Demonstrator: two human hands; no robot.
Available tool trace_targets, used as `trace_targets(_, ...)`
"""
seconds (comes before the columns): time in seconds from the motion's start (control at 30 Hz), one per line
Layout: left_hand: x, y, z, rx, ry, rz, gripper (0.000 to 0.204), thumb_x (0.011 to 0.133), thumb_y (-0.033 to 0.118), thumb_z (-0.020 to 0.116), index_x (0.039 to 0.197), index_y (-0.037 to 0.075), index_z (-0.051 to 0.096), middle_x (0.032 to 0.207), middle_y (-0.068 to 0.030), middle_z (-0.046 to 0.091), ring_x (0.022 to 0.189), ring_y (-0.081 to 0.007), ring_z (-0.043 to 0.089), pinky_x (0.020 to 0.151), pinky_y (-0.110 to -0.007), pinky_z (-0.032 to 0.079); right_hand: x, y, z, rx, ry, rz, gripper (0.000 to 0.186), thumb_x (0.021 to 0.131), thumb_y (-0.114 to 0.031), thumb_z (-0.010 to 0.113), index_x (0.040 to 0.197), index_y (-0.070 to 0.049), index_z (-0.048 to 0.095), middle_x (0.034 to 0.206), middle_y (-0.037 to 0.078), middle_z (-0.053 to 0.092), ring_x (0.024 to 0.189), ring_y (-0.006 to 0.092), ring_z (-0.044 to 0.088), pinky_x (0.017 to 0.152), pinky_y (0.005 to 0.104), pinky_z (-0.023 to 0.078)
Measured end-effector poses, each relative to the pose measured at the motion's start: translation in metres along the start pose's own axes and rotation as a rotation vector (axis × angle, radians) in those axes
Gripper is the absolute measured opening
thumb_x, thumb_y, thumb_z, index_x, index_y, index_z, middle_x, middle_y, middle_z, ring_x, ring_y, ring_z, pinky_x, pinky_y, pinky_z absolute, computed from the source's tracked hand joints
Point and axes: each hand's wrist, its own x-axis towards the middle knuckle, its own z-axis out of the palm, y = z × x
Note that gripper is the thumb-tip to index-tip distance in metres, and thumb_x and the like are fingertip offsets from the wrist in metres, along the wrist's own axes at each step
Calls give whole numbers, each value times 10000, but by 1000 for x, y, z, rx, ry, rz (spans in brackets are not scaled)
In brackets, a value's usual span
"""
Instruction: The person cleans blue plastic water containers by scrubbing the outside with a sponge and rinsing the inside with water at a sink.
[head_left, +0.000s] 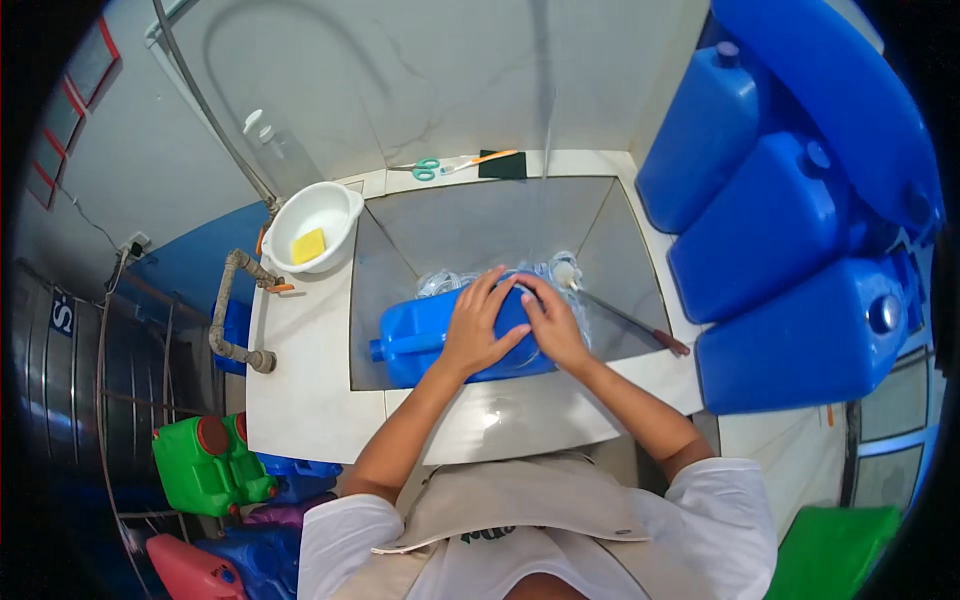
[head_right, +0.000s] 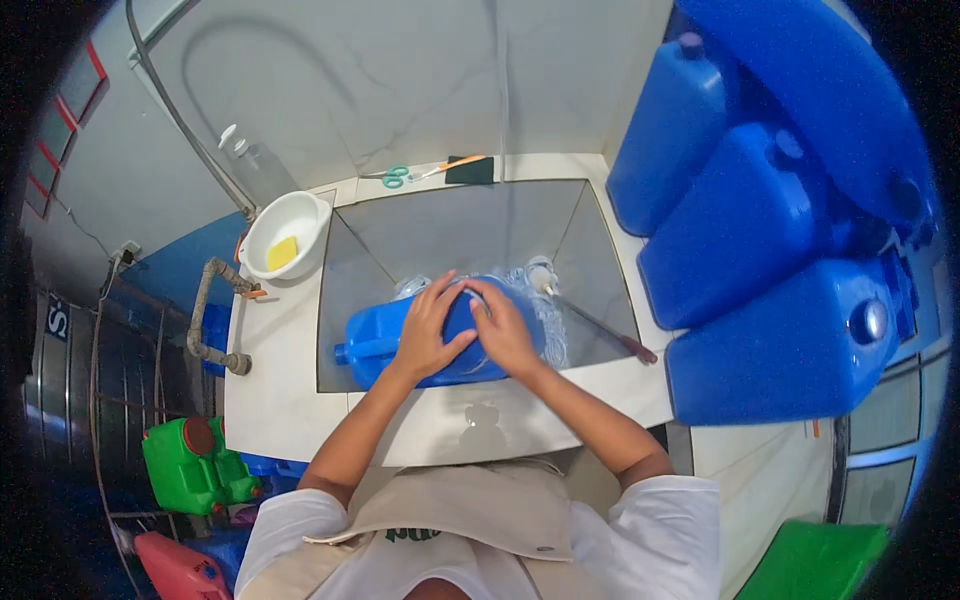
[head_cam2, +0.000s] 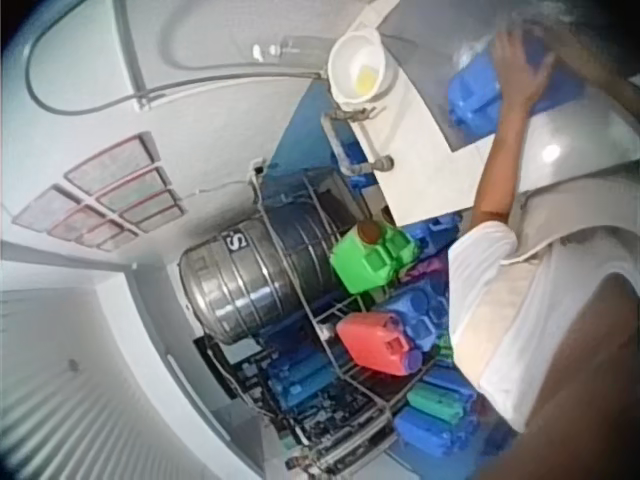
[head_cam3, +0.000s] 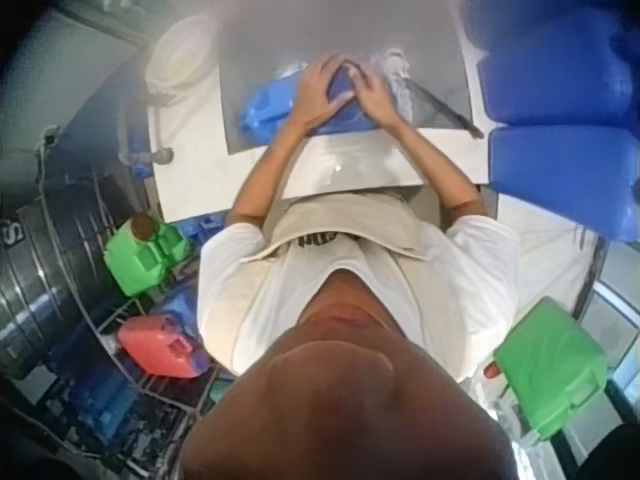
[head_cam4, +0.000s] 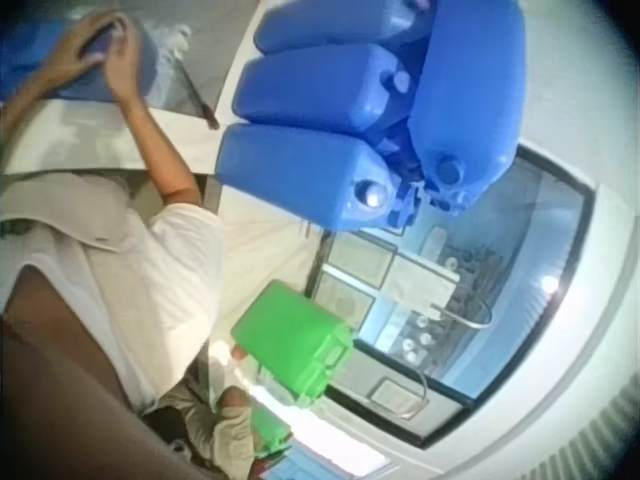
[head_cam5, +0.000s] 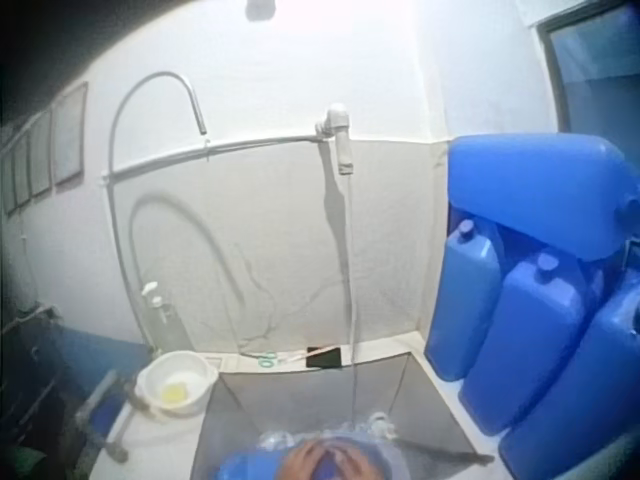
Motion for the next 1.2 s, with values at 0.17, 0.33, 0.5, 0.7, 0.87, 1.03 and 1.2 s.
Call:
trace_targets(0.17, -14, -8, -12, 171, -12, -66, 552, 730, 408, 662, 1181, 110, 552, 1233, -116, 492, 1109, -326, 458, 953, -435, 336, 47, 28, 15, 149, -245, 173, 200, 905, -143, 459, 1029, -21, 559, 942, 90, 633, 902, 181, 603, 786, 293, 468)
trace_targets(0.33, -9, -9, 3, 162, 56, -157, 437, 767, 376, 633, 1118, 120, 589, 1160, -76, 531, 1050, -291, 481, 890, -408, 367, 112, 37, 28, 342, -351, 215, 238, 906, -186, 474, 994, 13, 570, 878, 76, 632, 807, 151, 597, 736, 277, 476)
trace_targets(0.5, -15, -5, 0, 158, 140, -270, 400, 768, 305, 650, 1116, 117, 590, 1138, -80, 547, 1041, -292, 491, 877, -396, 381, 18, -8, 18, 188, -262, -54, 316, 907, -182, 469, 1156, 10, 502, 1109, 131, 572, 1008, 229, 560, 881, 343, 433)
trace_targets(0.7, -20, 9, 22, 145, 307, -625, 388, 796, 158, 611, 1178, 115, 558, 1161, -113, 535, 1052, -289, 485, 897, -378, 379, 5, -10, 35, -284, -116, -255, 384, 888, -98, 422, 1259, -3, 396, 1162, 164, 546, 1081, 322, 527, 918, 378, 418)
trace_targets(0.87, -32, 14, 14, 151, 345, -757, 347, 856, 149, 548, 1201, 104, 541, 1118, -115, 530, 1020, -280, 487, 890, -364, 371, 43, 6, 39, -20, -421, -216, 400, 791, 0, 422, 1183, -33, 489, 1024, 137, 636, 988, 289, 594, 855, 356, 449)
trace_targets(1.03, -58, 21, 21, 259, 329, -874, 418, 851, 204, 578, 1202, -10, 502, 1000, -160, 528, 906, -300, 534, 783, -378, 427, 97, 11, 51, 119, -977, -94, 400, 760, 23, 416, 1144, -23, 517, 976, 137, 654, 959, 265, 612, 857, 358, 446)
trace_targets(1.2, -40, -6, -2, -8, 383, -677, 388, 870, 163, 551, 1203, -29, 491, 1119, -192, 531, 1033, -307, 521, 886, -350, 410, 45, 23, 41, 153, -728, -10, 406, 795, -18, 435, 1198, -12, 486, 1069, 157, 619, 1022, 279, 580, 895, 352, 428)
